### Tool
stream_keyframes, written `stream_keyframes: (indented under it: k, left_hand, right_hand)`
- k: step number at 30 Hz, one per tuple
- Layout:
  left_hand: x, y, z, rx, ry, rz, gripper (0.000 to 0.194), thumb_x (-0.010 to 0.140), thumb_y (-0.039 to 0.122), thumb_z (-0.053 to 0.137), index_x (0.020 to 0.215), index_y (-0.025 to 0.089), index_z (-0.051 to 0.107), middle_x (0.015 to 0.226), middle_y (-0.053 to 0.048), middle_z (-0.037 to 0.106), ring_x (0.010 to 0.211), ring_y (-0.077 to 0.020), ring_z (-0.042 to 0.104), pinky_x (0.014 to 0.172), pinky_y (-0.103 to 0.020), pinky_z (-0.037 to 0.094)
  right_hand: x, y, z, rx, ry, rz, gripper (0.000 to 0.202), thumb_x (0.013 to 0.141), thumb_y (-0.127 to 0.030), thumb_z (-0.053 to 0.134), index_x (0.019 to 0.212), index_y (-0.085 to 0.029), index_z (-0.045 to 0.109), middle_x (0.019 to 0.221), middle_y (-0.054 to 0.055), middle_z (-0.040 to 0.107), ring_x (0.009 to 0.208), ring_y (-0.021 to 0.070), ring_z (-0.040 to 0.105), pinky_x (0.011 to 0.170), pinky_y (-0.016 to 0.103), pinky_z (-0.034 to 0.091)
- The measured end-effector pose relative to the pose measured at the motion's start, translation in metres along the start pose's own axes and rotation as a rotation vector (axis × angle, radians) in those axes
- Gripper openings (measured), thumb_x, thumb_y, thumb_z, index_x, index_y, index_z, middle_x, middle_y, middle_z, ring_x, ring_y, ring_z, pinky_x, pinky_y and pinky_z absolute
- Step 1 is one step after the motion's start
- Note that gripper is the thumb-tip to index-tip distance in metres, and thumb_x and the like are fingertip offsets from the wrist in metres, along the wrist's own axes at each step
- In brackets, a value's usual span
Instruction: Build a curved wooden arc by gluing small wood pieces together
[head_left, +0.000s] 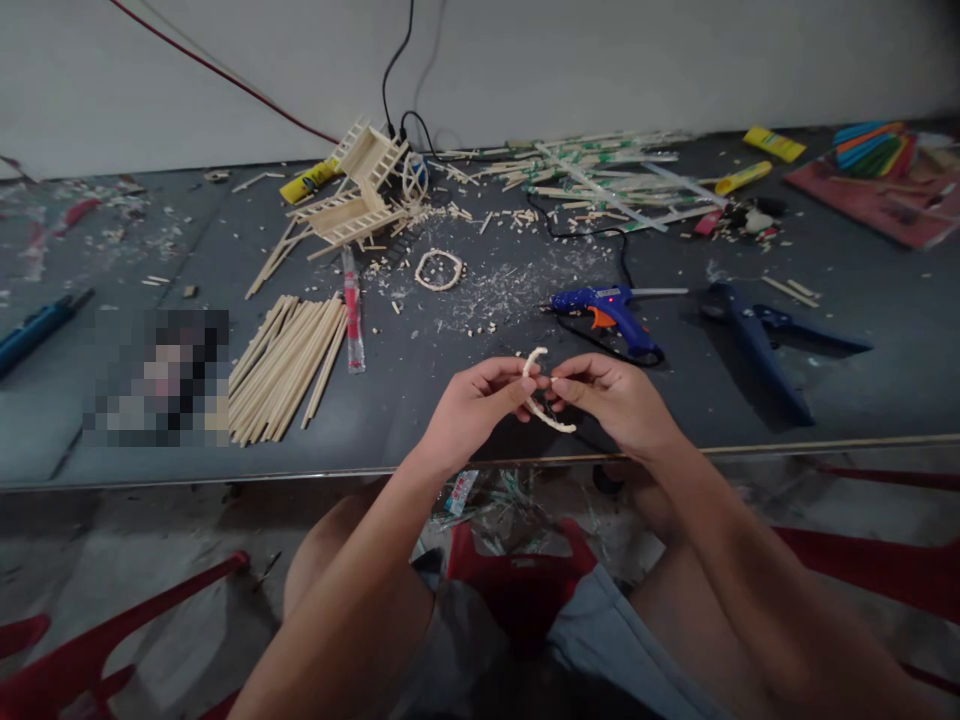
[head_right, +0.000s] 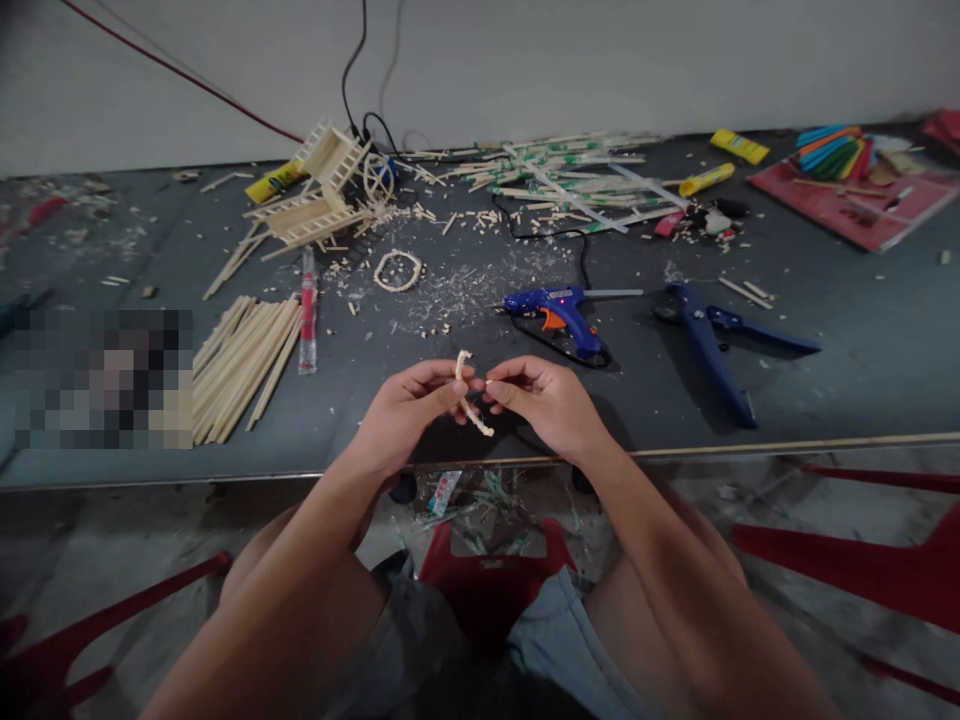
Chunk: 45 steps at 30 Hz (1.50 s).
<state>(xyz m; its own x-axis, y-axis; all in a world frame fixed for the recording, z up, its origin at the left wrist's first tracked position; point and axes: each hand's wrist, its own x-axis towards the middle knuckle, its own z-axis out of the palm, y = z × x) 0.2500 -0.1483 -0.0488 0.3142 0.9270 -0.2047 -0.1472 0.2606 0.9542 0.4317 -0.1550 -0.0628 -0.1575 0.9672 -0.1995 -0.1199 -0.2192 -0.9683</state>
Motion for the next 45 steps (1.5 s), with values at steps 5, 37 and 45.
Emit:
stream_keyframes:
  k: [5,37,45]
  left_hand:
    - [-0.001,0.0,-0.003,-0.016,-0.011,0.012,0.02,0.078,0.026,0.068,0.094,0.014,0.067,0.078,-0.003,0.069,0.064,-0.0091,0.06,0.062,-0.023,0.05]
    - [-0.006,-0.01,-0.012,0.431,-0.063,0.184,0.041,0.087,0.025,0.056,0.127,0.027,0.06,0.084,-0.001,0.07,0.063,-0.0084,0.058,0.067,-0.022,0.052]
    - [-0.006,-0.01,-0.013,0.468,-0.059,0.198,0.04,0.087,0.024,0.056,0.127,0.027,0.06,0.086,-0.001,0.07,0.063,-0.0084,0.058,0.068,-0.023,0.052]
  right_hand:
    - [0.001,0.005,0.0,-0.035,0.003,-0.014,0.021,0.069,-0.035,0.078,0.082,-0.021,0.068,0.077,0.0,0.071,0.066,0.0123,0.067,0.067,0.027,0.055]
    - [0.002,0.008,0.003,-0.056,0.192,-0.379,0.009,0.07,-0.022,0.078,0.077,-0.028,0.074,0.078,-0.003,0.069,0.065,0.0084,0.061,0.063,0.022,0.051]
    - [0.001,0.007,0.004,-0.066,0.171,-0.402,0.013,0.072,-0.019,0.077,0.078,-0.03,0.074,0.077,-0.005,0.068,0.067,0.0063,0.061,0.063,0.019,0.049]
